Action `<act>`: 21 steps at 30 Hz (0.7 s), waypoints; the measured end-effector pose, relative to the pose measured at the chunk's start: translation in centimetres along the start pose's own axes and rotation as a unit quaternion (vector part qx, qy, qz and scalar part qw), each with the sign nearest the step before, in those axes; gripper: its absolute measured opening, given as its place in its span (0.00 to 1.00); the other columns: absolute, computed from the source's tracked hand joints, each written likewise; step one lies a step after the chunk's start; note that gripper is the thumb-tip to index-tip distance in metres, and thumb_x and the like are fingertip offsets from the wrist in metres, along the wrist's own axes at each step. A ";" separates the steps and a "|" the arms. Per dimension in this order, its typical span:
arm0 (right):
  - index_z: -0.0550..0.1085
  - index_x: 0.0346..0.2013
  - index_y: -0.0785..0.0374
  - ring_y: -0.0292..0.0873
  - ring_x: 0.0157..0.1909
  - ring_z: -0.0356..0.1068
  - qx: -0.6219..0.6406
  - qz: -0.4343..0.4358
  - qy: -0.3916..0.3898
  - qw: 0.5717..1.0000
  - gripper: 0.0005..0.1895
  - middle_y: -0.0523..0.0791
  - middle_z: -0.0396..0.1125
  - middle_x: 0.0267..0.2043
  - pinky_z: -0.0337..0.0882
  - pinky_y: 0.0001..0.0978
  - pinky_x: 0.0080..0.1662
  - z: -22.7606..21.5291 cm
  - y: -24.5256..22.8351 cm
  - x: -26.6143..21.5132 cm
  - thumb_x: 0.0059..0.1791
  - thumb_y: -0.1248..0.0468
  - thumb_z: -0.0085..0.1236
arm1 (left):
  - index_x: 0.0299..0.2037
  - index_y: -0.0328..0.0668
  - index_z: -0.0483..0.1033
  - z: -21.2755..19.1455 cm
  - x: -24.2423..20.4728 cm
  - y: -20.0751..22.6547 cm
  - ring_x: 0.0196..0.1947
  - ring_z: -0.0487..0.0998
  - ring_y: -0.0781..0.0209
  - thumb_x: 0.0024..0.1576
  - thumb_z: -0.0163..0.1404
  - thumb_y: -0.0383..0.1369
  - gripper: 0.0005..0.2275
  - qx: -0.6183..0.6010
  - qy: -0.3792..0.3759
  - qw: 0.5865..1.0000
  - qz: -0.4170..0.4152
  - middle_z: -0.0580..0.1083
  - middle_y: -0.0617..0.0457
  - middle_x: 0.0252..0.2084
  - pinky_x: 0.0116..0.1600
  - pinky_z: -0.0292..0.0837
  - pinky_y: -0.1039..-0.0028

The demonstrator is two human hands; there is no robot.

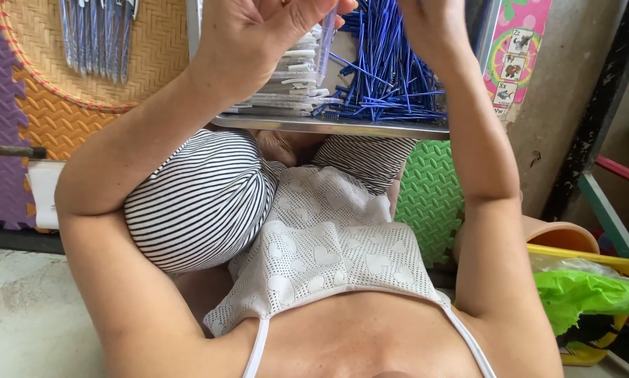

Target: The person is manually assembling ballpoint pens by inserting ink refills into barrels and organizing them into a tray and basket.

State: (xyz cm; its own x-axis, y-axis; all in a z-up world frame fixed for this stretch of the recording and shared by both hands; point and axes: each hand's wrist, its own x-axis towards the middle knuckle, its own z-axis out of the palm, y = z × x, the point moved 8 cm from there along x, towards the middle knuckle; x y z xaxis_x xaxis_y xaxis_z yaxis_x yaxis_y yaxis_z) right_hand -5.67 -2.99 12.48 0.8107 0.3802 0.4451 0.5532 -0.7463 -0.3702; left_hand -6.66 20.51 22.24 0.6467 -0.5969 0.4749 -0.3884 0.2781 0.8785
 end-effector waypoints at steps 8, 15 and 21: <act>0.61 0.74 0.66 0.46 0.51 0.73 0.427 0.119 -0.035 0.896 0.30 0.51 0.62 0.54 0.79 0.30 0.57 -5.6 -8.2 -0.9 0.60 0.90 0.49 | 0.65 0.41 0.71 2.2 0.8 -2.9 0.36 0.83 0.63 0.72 0.56 0.15 0.16 -0.052 0.011 0.998 -0.018 0.83 0.40 0.49 0.31 0.72 0.85; 0.67 0.53 0.74 0.45 0.45 0.78 0.439 0.127 0.062 0.887 0.14 0.54 0.72 0.48 0.81 0.27 0.49 -5.5 -8.1 -1.6 0.58 0.86 0.57 | 0.71 0.48 0.64 3.4 1.1 -1.7 0.58 0.85 0.54 0.72 0.55 0.14 0.23 -0.115 -0.049 0.992 -0.010 0.79 0.43 0.60 0.69 0.86 0.68; 0.75 0.51 0.70 0.40 0.41 0.74 0.491 0.071 0.162 0.853 0.13 0.50 0.69 0.49 0.80 0.26 0.44 -5.7 -7.5 -1.8 0.58 0.62 0.62 | 0.71 0.46 0.65 3.6 0.9 -1.5 0.59 0.84 0.57 0.69 0.56 0.16 0.23 -0.140 -0.063 0.988 -0.007 0.79 0.46 0.59 0.70 0.84 0.70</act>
State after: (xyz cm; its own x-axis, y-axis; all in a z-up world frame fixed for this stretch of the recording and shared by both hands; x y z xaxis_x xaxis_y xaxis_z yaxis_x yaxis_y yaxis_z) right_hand -12.37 -1.23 19.05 0.8756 0.0334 0.4820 0.4765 0.1050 -0.8729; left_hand -7.86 16.81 21.14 0.5572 -0.6861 0.4678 -0.1725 0.4554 0.8734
